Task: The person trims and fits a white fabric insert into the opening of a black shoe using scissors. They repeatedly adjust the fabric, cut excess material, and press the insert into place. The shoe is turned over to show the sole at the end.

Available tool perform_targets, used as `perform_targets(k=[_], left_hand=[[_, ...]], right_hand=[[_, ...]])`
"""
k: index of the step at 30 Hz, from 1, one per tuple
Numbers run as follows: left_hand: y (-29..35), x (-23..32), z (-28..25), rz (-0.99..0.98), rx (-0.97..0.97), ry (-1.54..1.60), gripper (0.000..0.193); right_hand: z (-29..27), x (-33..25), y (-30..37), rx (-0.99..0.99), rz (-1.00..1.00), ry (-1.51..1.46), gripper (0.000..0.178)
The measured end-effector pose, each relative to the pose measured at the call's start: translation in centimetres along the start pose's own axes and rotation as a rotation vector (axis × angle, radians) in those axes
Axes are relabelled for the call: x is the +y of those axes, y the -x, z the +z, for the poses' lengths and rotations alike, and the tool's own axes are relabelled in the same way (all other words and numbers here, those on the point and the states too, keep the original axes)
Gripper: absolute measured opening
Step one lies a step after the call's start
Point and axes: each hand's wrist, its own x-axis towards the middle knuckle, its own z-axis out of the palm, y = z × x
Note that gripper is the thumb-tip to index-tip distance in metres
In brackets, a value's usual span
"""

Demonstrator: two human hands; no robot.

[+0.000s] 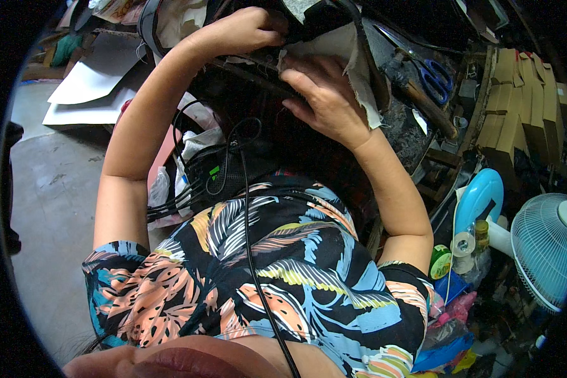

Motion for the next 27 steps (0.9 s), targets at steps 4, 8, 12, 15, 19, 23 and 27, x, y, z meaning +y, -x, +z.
perform_targets(k=[4, 8, 12, 15, 19, 23, 27], left_hand=[[0.4, 0.2, -0.3, 0.040, -0.044, 0.109, 0.035], [0.6, 0.6, -0.3, 0.066, -0.054, 0.128, 0.034], [0.7, 0.8, 0.1, 0.076, -0.044, 0.117, 0.027], [0.6, 0.9, 0.2, 0.123, -0.034, 0.146, 0.024], [1.1, 1.7, 0.1, 0.096, 0.016, 0.145, 0.024], [3.0, 2.8, 0.4, 0.122, 0.207, -0.049, 0.027], [4.0, 2.7, 1.0, 0.210, 0.166, -0.048, 0.023]], right_hand=[[0.0, -0.7, -0.5, -0.161, 0.036, 0.115, 0.043], [0.1, -0.2, -1.1, -0.129, -0.053, 0.113, 0.044], [0.0, 0.1, -1.0, -0.168, -0.064, 0.065, 0.041], [0.0, 0.3, -0.9, -0.198, -0.140, 0.074, 0.041], [0.2, 0.9, -0.8, -0.112, -0.190, 0.067, 0.040], [0.7, 1.2, -0.5, -0.113, -0.158, 0.005, 0.042], [0.9, 1.0, -0.3, -0.097, -0.167, 0.013, 0.048]])
